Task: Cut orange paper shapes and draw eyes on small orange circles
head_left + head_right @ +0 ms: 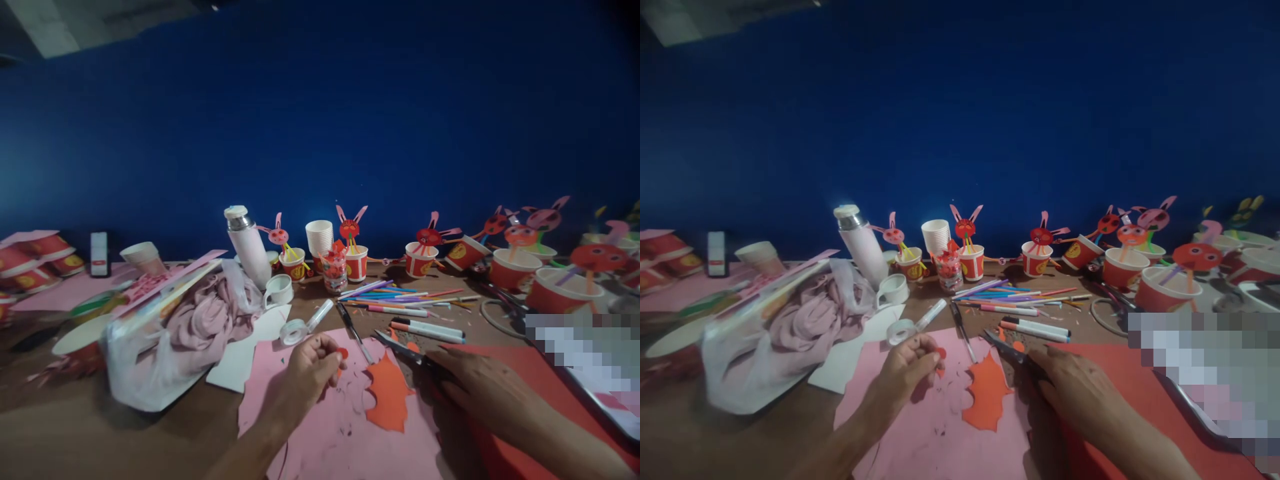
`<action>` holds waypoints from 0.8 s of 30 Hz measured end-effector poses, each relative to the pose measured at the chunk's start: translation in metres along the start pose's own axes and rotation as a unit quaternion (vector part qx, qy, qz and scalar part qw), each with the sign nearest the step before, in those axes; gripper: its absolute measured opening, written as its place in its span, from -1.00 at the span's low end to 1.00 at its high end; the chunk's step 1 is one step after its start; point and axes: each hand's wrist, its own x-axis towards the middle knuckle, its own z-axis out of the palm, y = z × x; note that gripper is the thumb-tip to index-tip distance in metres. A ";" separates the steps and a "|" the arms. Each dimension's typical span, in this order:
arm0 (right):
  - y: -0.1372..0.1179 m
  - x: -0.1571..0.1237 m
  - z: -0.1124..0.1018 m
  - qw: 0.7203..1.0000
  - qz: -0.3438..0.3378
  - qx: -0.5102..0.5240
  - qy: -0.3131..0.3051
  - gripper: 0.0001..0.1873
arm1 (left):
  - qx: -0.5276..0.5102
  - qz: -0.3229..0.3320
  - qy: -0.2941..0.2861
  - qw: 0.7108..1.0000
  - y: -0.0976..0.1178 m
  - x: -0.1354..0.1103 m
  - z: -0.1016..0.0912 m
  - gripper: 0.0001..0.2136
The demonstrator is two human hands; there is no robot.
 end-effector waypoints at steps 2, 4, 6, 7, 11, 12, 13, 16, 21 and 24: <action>0.004 0.002 0.003 1.000 -0.009 -0.008 0.011 -0.64 | -0.013 0.029 0.032 0.999 0.009 -0.002 -0.005 -0.86; 0.007 0.005 0.006 1.000 -0.013 -0.022 0.017 -0.66 | -0.045 0.108 0.083 0.990 0.019 -0.001 -0.012 -0.88; 0.010 0.006 0.007 0.999 -0.010 -0.033 0.015 -0.68 | -0.059 0.130 0.114 0.983 0.026 0.001 -0.020 -0.86; 0.011 0.007 0.007 0.999 -0.008 -0.035 0.010 -0.70 | -0.066 0.138 0.131 0.980 0.029 0.003 -0.025 -0.85; 0.005 0.005 -0.002 1.000 -0.001 -0.020 -0.015 -0.69 | -0.080 0.149 0.166 0.971 0.034 0.005 -0.033 -0.84; 0.002 0.004 -0.005 1.000 0.006 -0.019 -0.022 -0.68 | -0.079 0.149 0.168 0.971 0.034 0.005 -0.033 -0.84; -0.001 0.004 -0.007 0.999 0.022 -0.023 -0.029 -0.66 | -0.077 0.147 0.168 0.972 0.034 0.005 -0.033 -0.85; -0.008 0.004 -0.011 0.996 0.057 -0.044 -0.051 -0.66 | -0.063 0.138 0.157 0.976 0.032 0.005 -0.029 -0.86; -0.008 0.006 -0.008 0.995 0.049 -0.067 -0.051 -0.69 | -0.043 0.124 0.140 0.981 0.028 0.005 -0.025 -0.85; -0.008 0.006 -0.006 0.994 0.050 -0.083 -0.058 -0.71 | -0.033 0.114 0.124 0.985 0.027 0.004 -0.022 -0.87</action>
